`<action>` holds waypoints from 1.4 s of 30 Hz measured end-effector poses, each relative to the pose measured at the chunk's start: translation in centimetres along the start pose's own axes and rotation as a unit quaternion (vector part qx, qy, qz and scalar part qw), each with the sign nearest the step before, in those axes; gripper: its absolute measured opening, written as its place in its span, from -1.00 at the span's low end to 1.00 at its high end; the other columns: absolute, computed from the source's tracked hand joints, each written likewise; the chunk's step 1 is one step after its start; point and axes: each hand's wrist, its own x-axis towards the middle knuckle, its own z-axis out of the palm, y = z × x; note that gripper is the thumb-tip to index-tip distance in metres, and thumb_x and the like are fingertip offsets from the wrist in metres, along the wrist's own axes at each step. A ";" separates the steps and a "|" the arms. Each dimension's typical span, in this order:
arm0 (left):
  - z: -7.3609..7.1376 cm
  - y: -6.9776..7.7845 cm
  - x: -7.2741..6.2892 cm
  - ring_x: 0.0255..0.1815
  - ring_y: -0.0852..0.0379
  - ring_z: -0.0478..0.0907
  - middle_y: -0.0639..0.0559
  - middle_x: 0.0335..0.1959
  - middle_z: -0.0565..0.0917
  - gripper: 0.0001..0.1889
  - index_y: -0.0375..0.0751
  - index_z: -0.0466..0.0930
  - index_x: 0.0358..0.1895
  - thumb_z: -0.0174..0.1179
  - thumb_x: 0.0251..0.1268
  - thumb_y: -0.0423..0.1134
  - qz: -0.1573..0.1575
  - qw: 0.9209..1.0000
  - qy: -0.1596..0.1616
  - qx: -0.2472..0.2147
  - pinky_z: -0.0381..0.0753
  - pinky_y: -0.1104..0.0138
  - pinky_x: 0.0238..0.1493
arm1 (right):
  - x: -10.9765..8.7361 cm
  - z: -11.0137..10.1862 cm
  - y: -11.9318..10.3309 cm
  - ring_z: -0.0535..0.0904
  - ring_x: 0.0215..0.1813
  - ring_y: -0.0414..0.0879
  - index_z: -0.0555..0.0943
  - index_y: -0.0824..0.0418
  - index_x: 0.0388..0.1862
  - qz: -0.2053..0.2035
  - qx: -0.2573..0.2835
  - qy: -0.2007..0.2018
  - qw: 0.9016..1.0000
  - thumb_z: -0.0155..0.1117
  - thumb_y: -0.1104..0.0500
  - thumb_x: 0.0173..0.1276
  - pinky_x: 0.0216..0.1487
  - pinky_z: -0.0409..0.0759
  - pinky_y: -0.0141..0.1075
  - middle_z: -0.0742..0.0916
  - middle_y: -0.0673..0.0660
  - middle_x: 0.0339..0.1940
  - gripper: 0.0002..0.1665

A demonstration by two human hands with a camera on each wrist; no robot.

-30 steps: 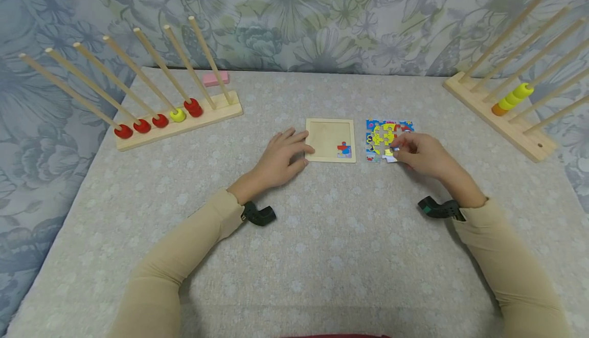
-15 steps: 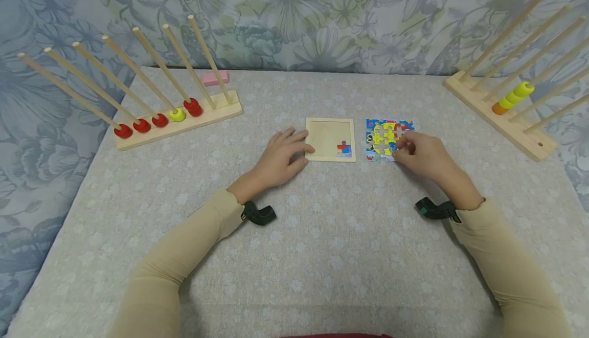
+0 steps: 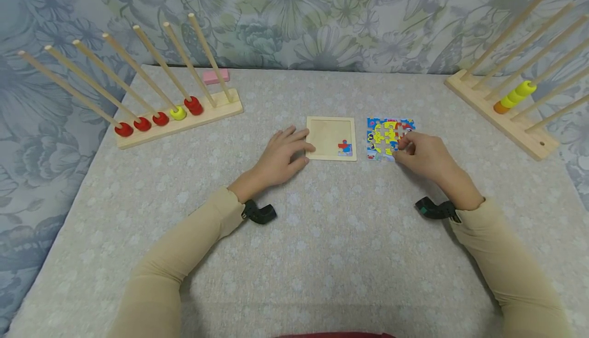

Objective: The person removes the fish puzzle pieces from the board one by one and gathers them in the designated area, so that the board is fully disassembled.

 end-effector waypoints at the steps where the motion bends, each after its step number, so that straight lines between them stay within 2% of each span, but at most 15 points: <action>1: 0.0 0.0 0.0 0.67 -0.30 0.04 -0.17 0.58 0.33 -0.68 -0.12 0.68 0.19 0.17 0.47 -0.20 0.000 1.000 0.000 0.000 -0.12 -0.27 0.62 | 0.0 0.0 0.0 0.51 -0.37 0.04 0.61 0.34 -0.14 0.004 0.003 -0.001 1.000 0.29 0.14 0.34 -0.38 0.40 -0.25 0.67 0.25 -0.36 -0.73; 4: 0.0 0.1 0.0 0.67 -0.29 0.04 -0.17 0.58 0.33 -0.68 -0.12 0.68 0.19 0.17 0.47 -0.20 -0.002 1.000 0.000 -0.001 -0.13 -0.26 0.62 | -0.1 -0.3 -0.1 0.45 -0.42 -0.01 0.58 0.34 -0.12 0.010 0.016 0.011 1.000 0.27 0.13 0.37 -0.41 0.36 -0.25 0.61 0.19 -0.42 -0.72; 7: -0.1 0.2 0.0 0.67 -0.30 0.04 -0.17 0.58 0.33 -0.68 -0.13 0.68 0.19 0.18 0.46 -0.20 -0.002 1.000 0.000 -0.003 -0.13 -0.26 0.62 | -0.2 -0.6 -0.1 0.37 -0.46 -0.07 0.56 0.32 -0.16 0.001 0.031 0.039 0.999 0.25 0.15 0.37 -0.43 0.30 -0.28 0.53 0.10 -0.51 -0.77; 11: -0.1 0.2 0.0 0.67 -0.30 0.04 -0.17 0.58 0.33 -0.68 -0.12 0.68 0.19 0.18 0.46 -0.21 -0.002 1.000 0.001 -0.003 -0.13 -0.26 0.62 | 0.1 -0.3 -0.4 0.34 -0.50 -0.16 0.57 0.30 -0.21 -0.047 0.040 0.062 0.996 0.26 0.20 0.36 -0.45 0.26 -0.35 0.51 0.06 -0.54 -0.84; 15: 0.0 0.2 0.0 0.67 -0.30 0.04 -0.17 0.57 0.34 -0.69 -0.12 0.69 0.18 0.18 0.45 -0.22 -0.005 1.000 0.001 -0.003 -0.13 -0.26 0.63 | 0.7 0.1 -1.5 0.37 -0.53 -0.17 0.61 0.31 -0.15 -0.077 0.047 0.049 0.995 0.27 0.21 0.38 -0.48 0.33 -0.36 0.59 0.11 -0.50 -0.82; 23: 0.0 0.1 -0.2 0.67 -0.31 0.05 -0.17 0.57 0.34 -0.69 -0.12 0.69 0.17 0.19 0.45 -0.21 -0.002 1.000 0.002 -0.002 -0.12 -0.26 0.62 | 2.6 0.6 -4.8 0.47 -0.48 -0.09 0.61 0.29 -0.02 -0.085 0.053 -0.008 0.995 0.22 0.18 0.41 -0.44 0.43 -0.32 0.69 0.19 -0.32 -0.75; 28: 0.0 0.0 -0.1 0.67 -0.29 0.04 -0.16 0.58 0.33 -0.69 -0.11 0.69 0.18 0.19 0.46 -0.21 -0.001 1.000 0.001 -0.004 -0.12 -0.25 0.63 | 3.9 1.1 -6.6 0.50 -0.51 -0.06 0.61 0.27 0.06 -0.101 0.057 -0.049 0.992 0.23 0.19 0.39 -0.42 0.47 -0.27 0.71 0.22 -0.21 -0.69; 30: 0.0 0.1 -0.1 0.68 -0.28 0.04 -0.16 0.58 0.33 -0.69 -0.10 0.69 0.18 0.19 0.46 -0.20 -0.001 1.000 -0.001 -0.003 -0.12 -0.25 0.63 | 4.3 1.4 -7.1 0.55 -0.46 -0.05 0.62 0.27 0.10 -0.115 0.050 -0.066 0.990 0.27 0.19 0.38 -0.36 0.50 -0.25 0.73 0.25 -0.14 -0.65; 33: 0.0 0.1 0.0 0.68 -0.27 0.04 -0.15 0.58 0.33 -0.69 -0.09 0.68 0.19 0.18 0.46 -0.20 -0.001 1.000 -0.004 -0.002 -0.12 -0.24 0.63 | 4.8 1.7 -7.5 0.62 -0.32 0.02 0.63 0.29 0.14 -0.134 0.038 -0.085 0.987 0.34 0.20 0.33 -0.23 0.55 -0.20 0.73 0.29 -0.06 -0.59; 36: 0.0 0.2 0.0 0.68 -0.27 0.04 -0.15 0.58 0.33 -0.69 -0.09 0.68 0.19 0.17 0.47 -0.20 -0.002 1.000 -0.005 -0.001 -0.12 -0.24 0.63 | 5.0 2.0 -7.6 0.62 -0.21 0.05 0.63 0.29 0.17 -0.143 0.027 -0.098 0.985 0.40 0.20 0.28 -0.13 0.54 -0.17 0.73 0.31 -0.02 -0.53; 42: 0.0 0.1 0.0 0.67 -0.28 0.05 -0.15 0.57 0.35 -0.69 -0.10 0.69 0.18 0.18 0.45 -0.21 -0.005 1.000 -0.001 0.002 -0.11 -0.24 0.63 | 5.1 2.4 -7.6 0.59 -0.21 0.06 0.64 0.29 0.19 -0.147 0.013 -0.101 0.984 0.40 0.21 0.28 -0.14 0.53 -0.15 0.73 0.30 -0.02 -0.51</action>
